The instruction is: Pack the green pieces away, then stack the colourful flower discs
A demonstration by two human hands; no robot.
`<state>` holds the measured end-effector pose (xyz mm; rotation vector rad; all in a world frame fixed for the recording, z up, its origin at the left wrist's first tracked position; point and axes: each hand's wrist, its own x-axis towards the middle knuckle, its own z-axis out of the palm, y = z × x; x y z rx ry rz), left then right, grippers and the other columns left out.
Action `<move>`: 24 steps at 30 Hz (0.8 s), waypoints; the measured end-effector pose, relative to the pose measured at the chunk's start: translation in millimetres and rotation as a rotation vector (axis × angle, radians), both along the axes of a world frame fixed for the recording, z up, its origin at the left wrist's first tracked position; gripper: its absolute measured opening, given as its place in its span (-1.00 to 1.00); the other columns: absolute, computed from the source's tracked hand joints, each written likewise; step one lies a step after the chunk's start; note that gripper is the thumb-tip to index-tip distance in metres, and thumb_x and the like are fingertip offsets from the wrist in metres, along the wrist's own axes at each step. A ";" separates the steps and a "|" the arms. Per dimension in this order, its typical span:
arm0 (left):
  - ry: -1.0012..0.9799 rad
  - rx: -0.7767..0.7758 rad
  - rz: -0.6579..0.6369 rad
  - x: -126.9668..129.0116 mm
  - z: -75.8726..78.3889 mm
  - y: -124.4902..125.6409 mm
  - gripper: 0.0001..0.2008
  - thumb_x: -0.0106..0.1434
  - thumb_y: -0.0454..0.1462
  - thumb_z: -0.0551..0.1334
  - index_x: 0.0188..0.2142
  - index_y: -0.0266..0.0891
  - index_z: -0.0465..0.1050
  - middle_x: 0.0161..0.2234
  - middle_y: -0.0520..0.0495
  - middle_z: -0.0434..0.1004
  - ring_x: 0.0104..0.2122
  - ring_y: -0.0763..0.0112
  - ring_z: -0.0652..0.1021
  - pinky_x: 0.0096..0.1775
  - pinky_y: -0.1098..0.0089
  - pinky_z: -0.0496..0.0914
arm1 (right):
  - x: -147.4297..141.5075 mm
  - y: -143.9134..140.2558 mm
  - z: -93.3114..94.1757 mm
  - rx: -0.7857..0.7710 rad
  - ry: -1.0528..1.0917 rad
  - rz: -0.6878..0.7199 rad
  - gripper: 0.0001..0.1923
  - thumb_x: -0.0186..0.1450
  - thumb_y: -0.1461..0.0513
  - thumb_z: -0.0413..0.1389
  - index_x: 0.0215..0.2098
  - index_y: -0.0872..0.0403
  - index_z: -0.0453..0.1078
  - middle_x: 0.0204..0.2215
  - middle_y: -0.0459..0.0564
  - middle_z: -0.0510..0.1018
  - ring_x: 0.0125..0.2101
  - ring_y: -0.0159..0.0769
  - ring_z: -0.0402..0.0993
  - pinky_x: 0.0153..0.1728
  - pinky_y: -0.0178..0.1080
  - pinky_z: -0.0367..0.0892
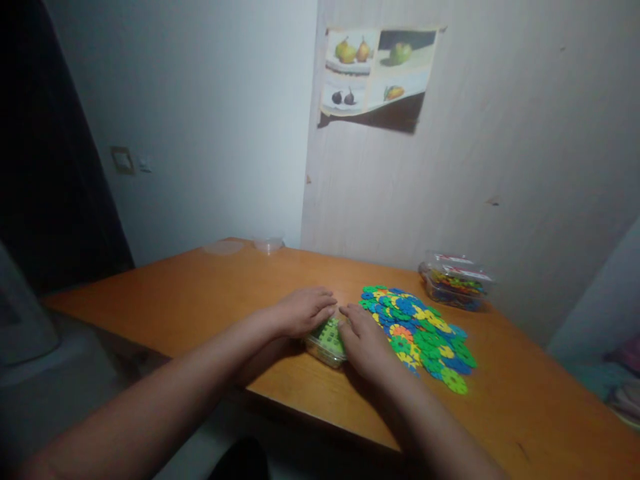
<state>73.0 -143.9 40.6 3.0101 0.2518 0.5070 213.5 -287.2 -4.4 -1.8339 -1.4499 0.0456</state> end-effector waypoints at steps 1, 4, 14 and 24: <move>0.016 0.004 -0.011 0.1 -2.7 -0.1 -0.58 0.43 -0.10 -0.04 0.02 -0.20 0.49 -0.01 -0.20 0.55 0.02 0.16 0.50 0.04 0.21 0.34 | 1.4 -2.1 0.6 0.037 0.059 -0.014 -0.51 0.34 0.09 -0.03 0.10 0.13 0.47 0.11 0.16 0.52 0.14 -0.06 0.40 0.22 -0.01 0.23; 0.055 0.012 -0.004 0.2 -5.3 1.2 -0.53 0.43 -0.06 -0.07 0.06 -0.22 0.47 0.01 -0.20 0.55 0.00 0.14 0.51 -0.01 0.21 0.38 | 6.4 -13.4 2.9 0.159 0.260 -0.109 -0.56 0.31 0.12 0.00 0.08 0.07 0.48 0.11 0.10 0.53 0.14 -0.09 0.41 0.21 -0.03 0.23; 0.107 -0.006 0.048 -0.7 2.5 0.7 -0.52 0.41 -0.04 -0.04 0.10 -0.23 0.45 0.07 -0.23 0.53 0.01 0.12 0.52 -0.01 0.21 0.38 | -9.2 -45.7 -3.6 0.185 1.060 -0.140 -0.80 0.19 0.25 0.17 -0.20 0.09 0.43 -0.43 -0.05 0.56 -0.47 -0.37 0.50 -0.55 -0.39 0.34; 0.103 -0.066 0.054 -3.2 -2.8 5.4 -0.46 0.41 -0.03 -0.03 0.18 -0.30 0.39 0.16 -0.26 0.45 0.11 0.11 0.47 0.12 0.20 0.34 | -14.7 -37.2 -1.4 0.072 1.303 -0.047 -0.91 0.29 0.25 0.11 -0.29 0.13 0.39 -0.54 -0.01 0.55 -0.62 -0.43 0.44 -0.65 -0.44 0.32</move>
